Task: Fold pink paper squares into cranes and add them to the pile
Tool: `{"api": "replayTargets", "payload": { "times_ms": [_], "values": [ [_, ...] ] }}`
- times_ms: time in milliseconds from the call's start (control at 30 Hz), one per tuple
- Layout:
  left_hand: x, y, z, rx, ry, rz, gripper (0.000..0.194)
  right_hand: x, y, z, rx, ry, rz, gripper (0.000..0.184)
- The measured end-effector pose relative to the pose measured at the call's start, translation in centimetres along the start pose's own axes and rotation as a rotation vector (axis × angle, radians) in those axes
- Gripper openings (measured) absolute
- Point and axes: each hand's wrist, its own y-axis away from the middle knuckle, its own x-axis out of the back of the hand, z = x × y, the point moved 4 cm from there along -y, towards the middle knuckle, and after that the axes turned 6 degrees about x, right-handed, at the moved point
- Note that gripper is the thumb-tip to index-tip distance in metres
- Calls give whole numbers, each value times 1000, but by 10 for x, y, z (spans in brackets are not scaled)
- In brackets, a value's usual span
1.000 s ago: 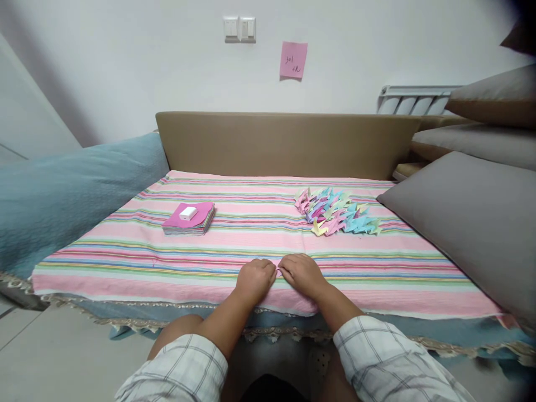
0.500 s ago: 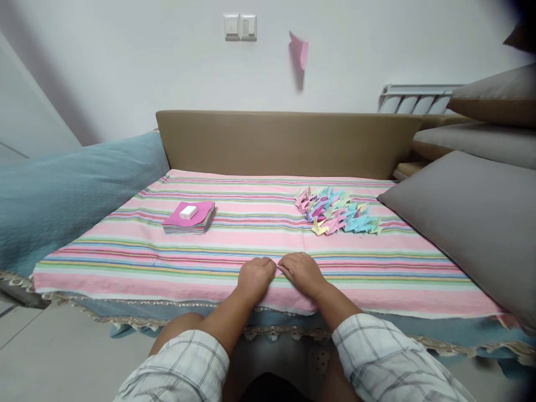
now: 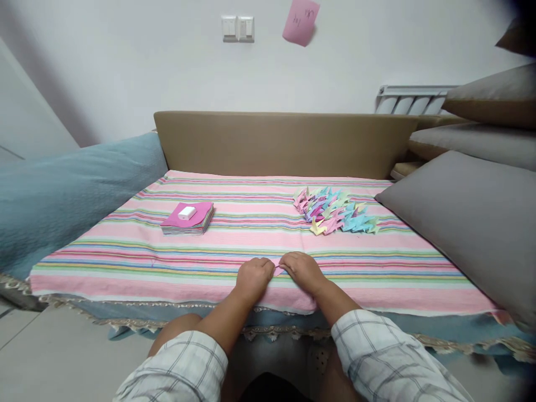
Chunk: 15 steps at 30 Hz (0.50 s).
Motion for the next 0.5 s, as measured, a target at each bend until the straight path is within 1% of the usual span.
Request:
{"api": "replayTargets", "payload": {
  "times_ms": [133, 233, 333, 433, 500],
  "values": [
    [0, 1, 0, -26, 3, 6, 18, 3, 2, -2, 16, -97, 47, 13],
    [2, 1, 1, -69, 21, -31, 18, 4, 3, -4, 64, -174, 92, 11],
    [6, 3, 0, -78, 31, -67, 17, 1, 4, -5, 85, -211, 84, 11],
    [9, 4, -4, -67, -7, -108, 14, -1, 3, -3, 64, -228, 77, 11],
    [10, 5, -5, -101, -10, -140, 11, -1, 3, -3, 59, -230, 75, 13]
  ]
}}
